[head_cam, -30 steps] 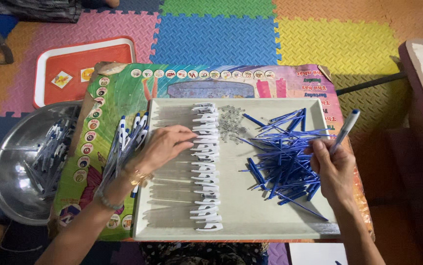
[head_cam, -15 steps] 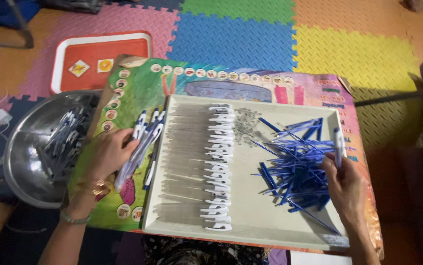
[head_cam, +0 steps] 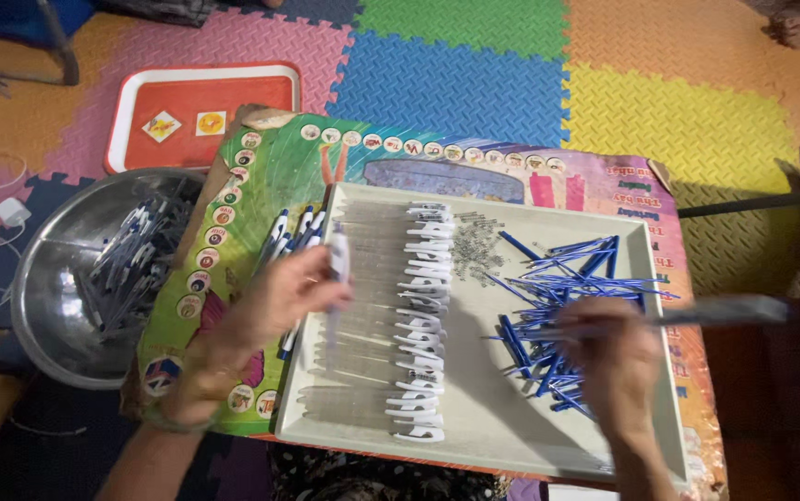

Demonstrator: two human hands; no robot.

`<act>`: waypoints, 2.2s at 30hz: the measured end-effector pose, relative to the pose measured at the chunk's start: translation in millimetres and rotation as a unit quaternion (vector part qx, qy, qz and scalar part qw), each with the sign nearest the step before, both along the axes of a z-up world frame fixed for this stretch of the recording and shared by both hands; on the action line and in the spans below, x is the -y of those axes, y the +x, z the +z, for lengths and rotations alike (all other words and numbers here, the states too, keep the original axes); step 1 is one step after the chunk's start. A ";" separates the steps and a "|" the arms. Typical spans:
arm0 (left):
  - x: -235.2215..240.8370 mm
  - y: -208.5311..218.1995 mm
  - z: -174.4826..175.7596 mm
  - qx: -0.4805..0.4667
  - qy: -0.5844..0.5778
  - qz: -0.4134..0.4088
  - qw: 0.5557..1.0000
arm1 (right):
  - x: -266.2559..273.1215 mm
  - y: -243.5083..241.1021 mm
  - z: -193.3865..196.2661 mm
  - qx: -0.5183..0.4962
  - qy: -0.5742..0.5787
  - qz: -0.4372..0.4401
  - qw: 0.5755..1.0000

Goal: The person assembles blue pens by inserting blue ink cartridges into white pen barrels. They pick up a barrel and a cartridge, insert the cartridge, and place the assembled pen on a tray. The person repeats this process multiple times.

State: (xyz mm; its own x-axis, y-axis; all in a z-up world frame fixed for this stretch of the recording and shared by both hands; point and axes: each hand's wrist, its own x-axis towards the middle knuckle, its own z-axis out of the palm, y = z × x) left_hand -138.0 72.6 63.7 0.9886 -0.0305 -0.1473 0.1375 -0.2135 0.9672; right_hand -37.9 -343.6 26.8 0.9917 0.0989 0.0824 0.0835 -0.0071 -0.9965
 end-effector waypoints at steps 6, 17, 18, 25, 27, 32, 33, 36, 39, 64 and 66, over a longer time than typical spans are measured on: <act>53.0 15.1 -32.1 0.000 -0.212 -0.052 0.976 | -94.8 -17.9 42.4 0.014 0.068 0.162 0.984; 75.0 19.0 -31.1 -0.049 -0.300 -0.054 0.951 | -117.7 -14.2 10.1 0.105 0.038 0.159 0.981; 76.8 19.0 -30.0 -0.057 -0.317 -0.059 0.945 | -118.6 -13.0 10.1 0.100 0.028 0.166 0.981; 76.5 19.0 -45.0 -0.054 -0.336 -0.072 0.938 | -121.6 -18.9 6.1 0.077 0.067 0.157 0.982; 76.7 18.8 -42.9 -0.056 -0.339 -0.075 0.936 | -121.2 -18.2 5.1 0.075 0.065 0.146 0.984; 82.2 16.1 -31.3 -0.063 -0.357 -0.070 0.929 | -118.4 -19.4 7.9 0.085 0.097 0.155 0.979; 83.0 16.1 -24.8 -0.063 -0.357 -0.068 0.930 | -117.5 -19.5 9.4 0.085 0.112 0.158 0.977; 80.5 16.8 -44.5 -0.061 -0.350 -0.069 0.932 | -118.2 -19.4 7.5 0.100 0.107 0.160 0.976; 82.1 20.2 -54.9 -0.037 -0.348 -0.090 0.932 | -115.5 -15.8 -7.3 0.106 0.121 0.164 0.973; 97.7 21.7 -40.2 -0.001 -0.233 -0.223 0.946 | -87.5 -1.2 35.5 0.114 -0.080 0.213 0.967; 103.0 20.6 -39.1 -0.012 -0.246 -0.251 0.936 | -83.8 5.8 6.7 0.053 0.009 0.247 0.968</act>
State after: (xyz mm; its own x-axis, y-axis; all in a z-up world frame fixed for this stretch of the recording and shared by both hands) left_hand -117.3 -30.5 24.7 0.8286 -0.5596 -0.0150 0.1614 0.2130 0.9636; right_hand -32.1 -259.9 33.5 0.8096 0.5561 0.1877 0.1742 0.0778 -0.9816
